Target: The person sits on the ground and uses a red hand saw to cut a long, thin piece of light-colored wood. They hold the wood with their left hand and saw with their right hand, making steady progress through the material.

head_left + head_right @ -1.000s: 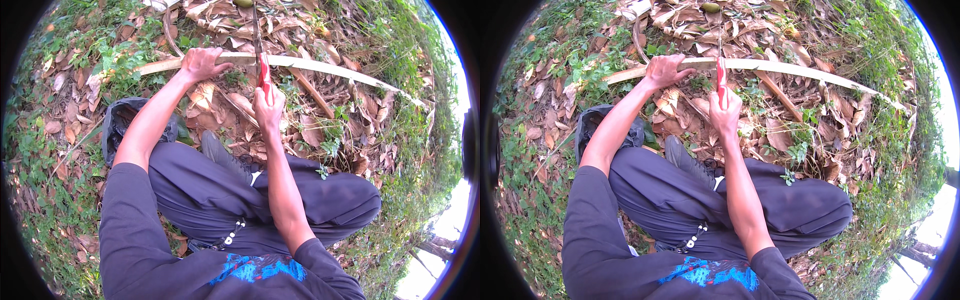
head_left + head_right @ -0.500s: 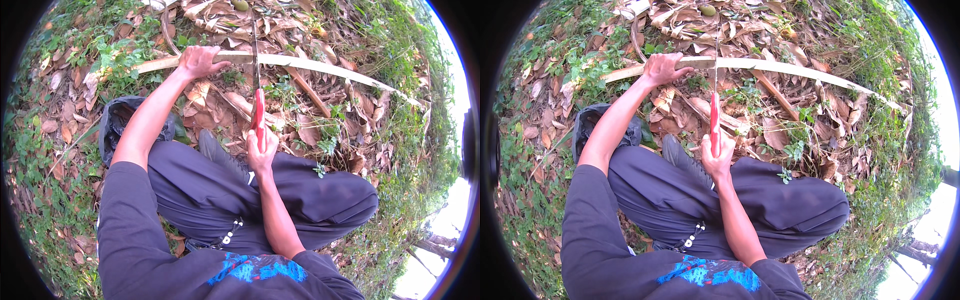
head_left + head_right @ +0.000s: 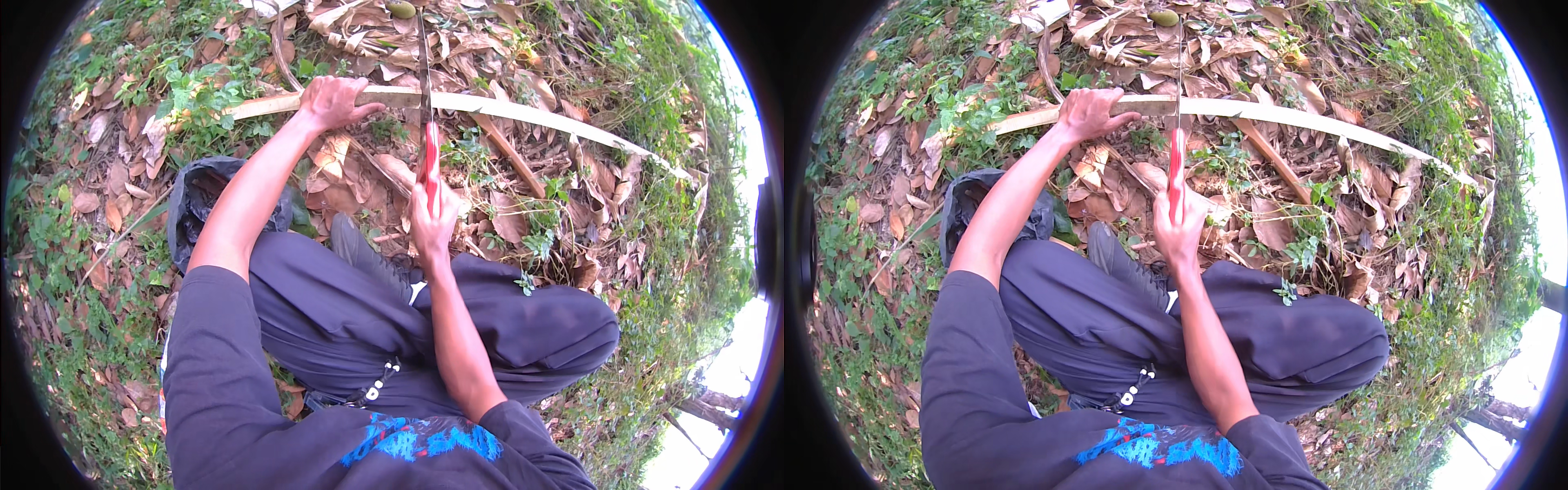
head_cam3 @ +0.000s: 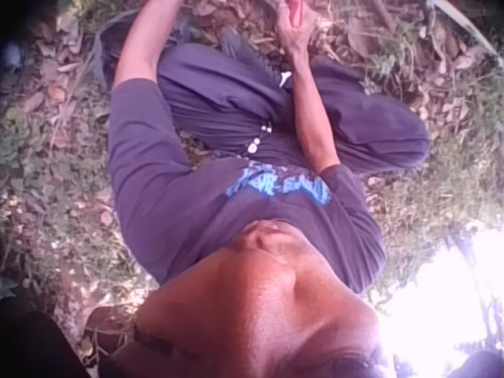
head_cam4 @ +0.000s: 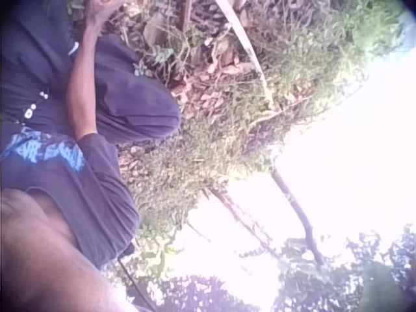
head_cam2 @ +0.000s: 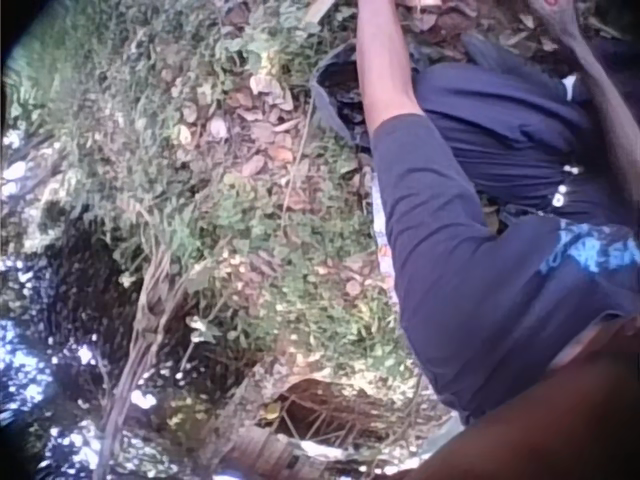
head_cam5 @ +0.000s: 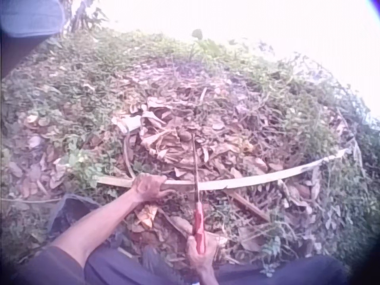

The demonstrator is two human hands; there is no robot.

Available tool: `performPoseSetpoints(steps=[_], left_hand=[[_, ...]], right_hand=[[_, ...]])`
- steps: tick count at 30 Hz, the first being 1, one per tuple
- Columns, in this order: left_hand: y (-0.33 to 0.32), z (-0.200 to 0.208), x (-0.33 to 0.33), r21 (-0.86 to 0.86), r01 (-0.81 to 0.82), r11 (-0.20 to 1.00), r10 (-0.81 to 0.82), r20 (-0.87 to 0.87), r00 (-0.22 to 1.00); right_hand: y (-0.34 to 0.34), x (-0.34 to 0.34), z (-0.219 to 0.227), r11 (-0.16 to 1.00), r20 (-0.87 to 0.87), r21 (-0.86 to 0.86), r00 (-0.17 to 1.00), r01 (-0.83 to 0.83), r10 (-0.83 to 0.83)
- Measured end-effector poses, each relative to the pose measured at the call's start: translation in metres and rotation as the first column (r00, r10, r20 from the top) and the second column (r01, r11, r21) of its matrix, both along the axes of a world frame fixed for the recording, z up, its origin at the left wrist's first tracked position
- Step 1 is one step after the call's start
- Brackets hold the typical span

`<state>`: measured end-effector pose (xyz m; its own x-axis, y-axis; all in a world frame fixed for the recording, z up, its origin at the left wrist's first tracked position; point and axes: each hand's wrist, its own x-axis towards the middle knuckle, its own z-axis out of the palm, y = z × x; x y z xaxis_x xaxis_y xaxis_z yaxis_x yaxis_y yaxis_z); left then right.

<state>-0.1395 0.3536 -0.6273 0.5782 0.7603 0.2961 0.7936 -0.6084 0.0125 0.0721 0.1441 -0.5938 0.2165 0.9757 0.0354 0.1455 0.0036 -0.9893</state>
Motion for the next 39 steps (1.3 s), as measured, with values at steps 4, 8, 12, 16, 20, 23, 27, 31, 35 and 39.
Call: performPoseSetpoints(steps=[4,8,12,16,20,23,27,31,35,39], left_hand=[[-0.001,-0.004,-0.002,0.001,-0.011,1.000,0.011,-0.018,1.000],[-0.003,0.014,0.006,-0.169,-0.082,0.982,0.064,-0.110,0.992],[-0.006,0.010,0.002,-0.076,-0.038,0.996,0.034,-0.053,0.998],[-0.004,0.014,0.008,-0.067,-0.020,0.998,0.016,-0.048,0.999],[-0.005,0.012,0.002,-0.064,-0.033,0.997,0.030,-0.052,0.998],[-0.006,0.008,0.001,-0.049,-0.029,0.998,0.028,-0.034,0.999],[-0.005,0.005,-0.001,-0.087,-0.024,0.996,0.023,-0.012,1.000],[-0.001,0.001,-0.001,-0.025,0.005,1.000,-0.004,0.025,1.000],[-0.005,0.008,0.002,-0.070,-0.024,0.997,0.023,-0.011,1.000],[-0.004,0.009,0.004,-0.056,-0.037,0.998,0.034,-0.055,0.998]], right_hand=[[-0.069,-0.003,0.009,0.998,-0.140,-0.053,0.990,0.021,-0.029],[-0.062,0.002,0.008,0.999,-0.137,-0.051,0.990,0.008,-0.015],[0.002,0.002,0.009,0.999,0.062,0.044,0.998,0.001,-0.003],[0.061,0.007,-0.005,0.995,0.078,0.101,0.997,0.019,-0.027],[0.030,0.001,0.000,0.999,0.018,0.040,1.000,0.011,-0.012],[-0.027,0.001,0.003,1.000,-0.027,-0.023,1.000,-0.017,0.016],[-0.056,0.000,0.019,0.996,-0.183,-0.091,0.983,0.017,-0.034],[-0.037,0.000,0.016,0.998,0.063,0.039,0.997,-0.051,0.049],[0.017,-0.001,0.020,0.999,-0.125,-0.034,0.991,0.035,-0.040],[0.055,0.004,0.001,0.999,-0.033,0.018,0.998,0.049,-0.048]])
